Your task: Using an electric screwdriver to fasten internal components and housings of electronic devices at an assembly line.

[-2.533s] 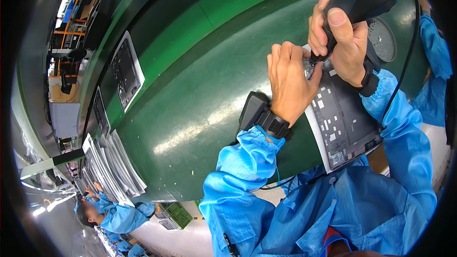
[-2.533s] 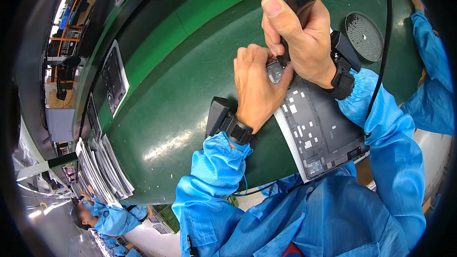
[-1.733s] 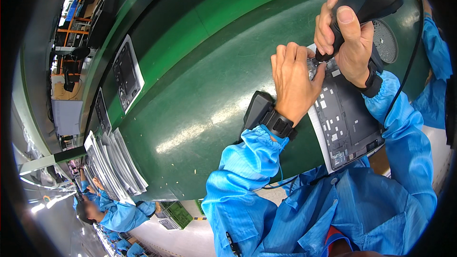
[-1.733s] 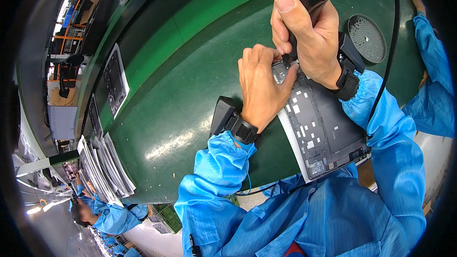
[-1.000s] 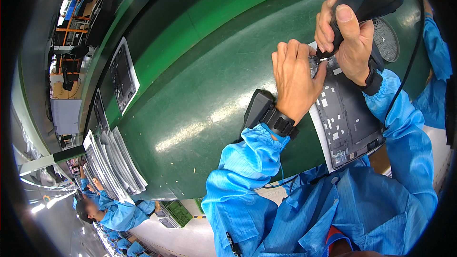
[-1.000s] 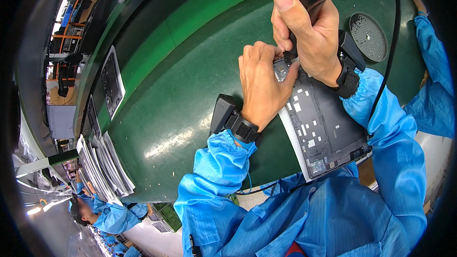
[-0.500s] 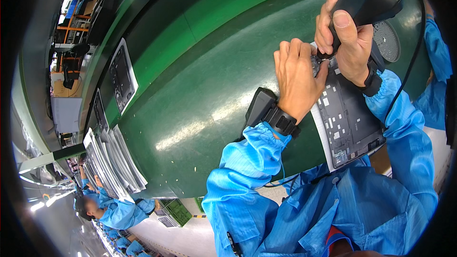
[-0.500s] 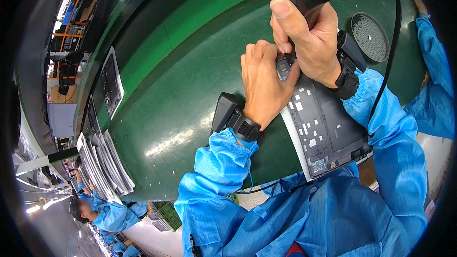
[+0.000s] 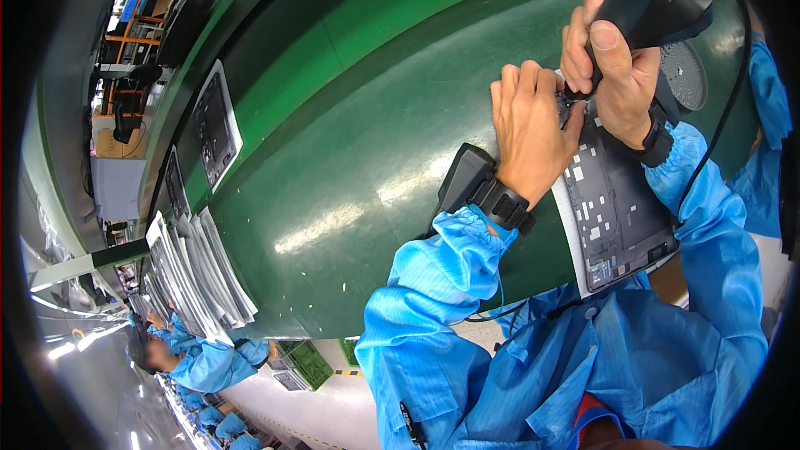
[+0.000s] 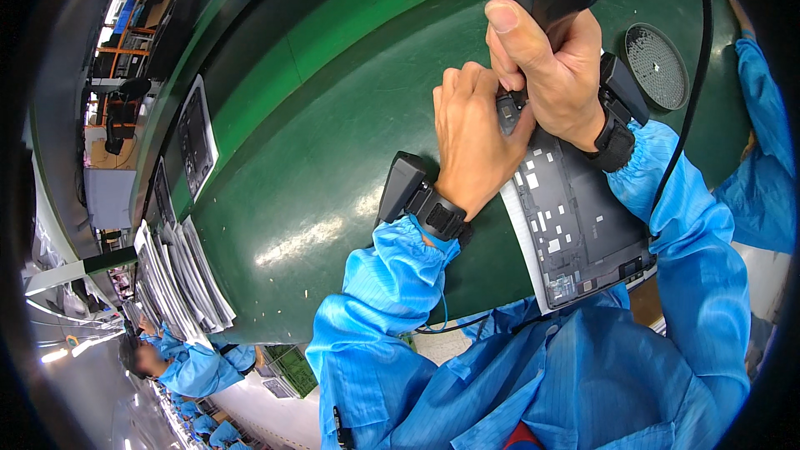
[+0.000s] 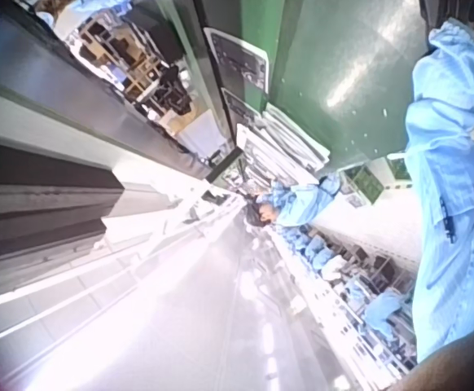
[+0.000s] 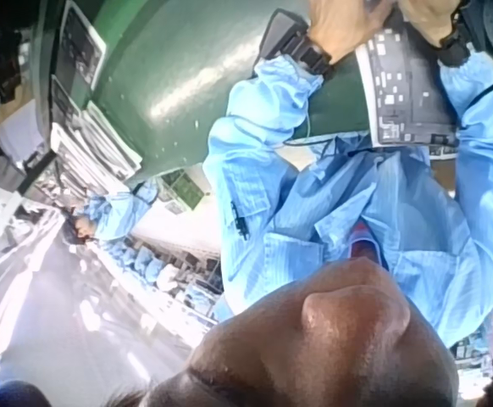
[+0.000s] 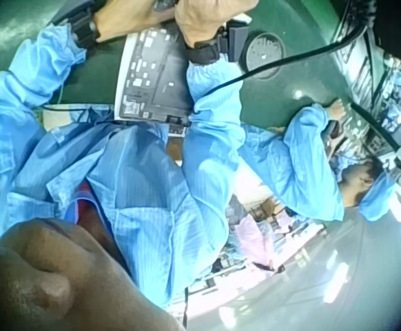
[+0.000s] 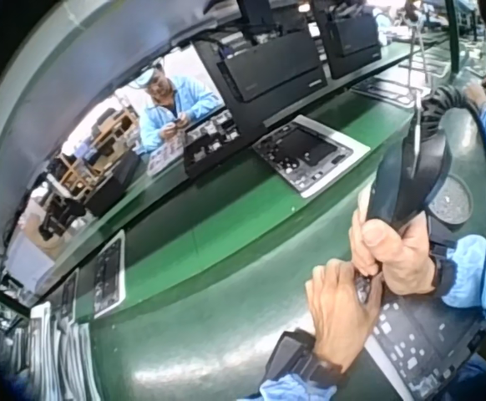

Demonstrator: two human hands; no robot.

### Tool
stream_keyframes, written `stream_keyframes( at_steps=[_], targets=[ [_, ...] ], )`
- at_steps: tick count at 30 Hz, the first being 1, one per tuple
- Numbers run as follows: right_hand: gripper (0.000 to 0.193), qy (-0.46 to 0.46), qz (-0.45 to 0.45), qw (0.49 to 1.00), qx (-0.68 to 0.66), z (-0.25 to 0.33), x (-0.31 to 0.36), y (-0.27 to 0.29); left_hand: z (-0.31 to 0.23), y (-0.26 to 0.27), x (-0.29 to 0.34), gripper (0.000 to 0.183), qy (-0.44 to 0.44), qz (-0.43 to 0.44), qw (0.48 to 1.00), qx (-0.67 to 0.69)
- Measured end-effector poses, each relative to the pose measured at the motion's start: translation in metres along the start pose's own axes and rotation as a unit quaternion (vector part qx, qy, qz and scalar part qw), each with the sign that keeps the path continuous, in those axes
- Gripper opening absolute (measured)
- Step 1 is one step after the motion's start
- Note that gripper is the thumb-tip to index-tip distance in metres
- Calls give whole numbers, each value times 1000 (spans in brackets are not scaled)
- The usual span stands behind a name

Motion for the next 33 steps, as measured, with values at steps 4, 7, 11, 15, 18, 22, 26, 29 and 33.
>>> stream_keyframes(
  at_steps=[4, 7, 11, 15, 18, 22, 26, 29, 33],
  targets=[
    [33, 1, 5, 1000, -6, -2, 2, -1, 0, 0, 1, 31, 1, 0, 1000, 1],
    [33, -6, -5, 1000, -2, -1, 1, -3, 0, 1, 1, 31, 0, 0, 1000, 1],
    [33, -2, 3, 1000, -9, -4, 2, -2, 0, 1, 1, 31, -2, 0, 1000, -1],
    [30, 1, -3, 1000, -24, -2, 1, -4, 0, 3, 2, 32, -3, -2, 1000, -11],
    [28, -11, -3, 999, -33, -4, 2, -2, -3, 2, 0, 33, 14, 24, 1000, -7],
    [29, -7, -43, 999, -15, 8, -3, 6, -3, 11, -11, 48, 16, 6, 1000, -16],
    [30, 96, -119, 988, -21, 63, -18, 58, -5, 0, -35, 42, 46, 138, 988, -57],
    [28, 112, -116, 987, -22, 71, -9, 92, -19, -14, -54, 25, 12, 193, 976, -98],
    [23, 133, -159, 978, -12, 85, -2, 124, -36, -33, -62, 13, -63, 254, 941, -217]
  ],
)
Point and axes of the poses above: each hand's wrist, its own x-axis away from the middle knuckle, its own y-axis out of the back of the hand, z = x × y, the point moved 6 cm from there along -x, towards the middle knuckle, and after that the axes turned 4 degrees about z, right-handed, at the moved point
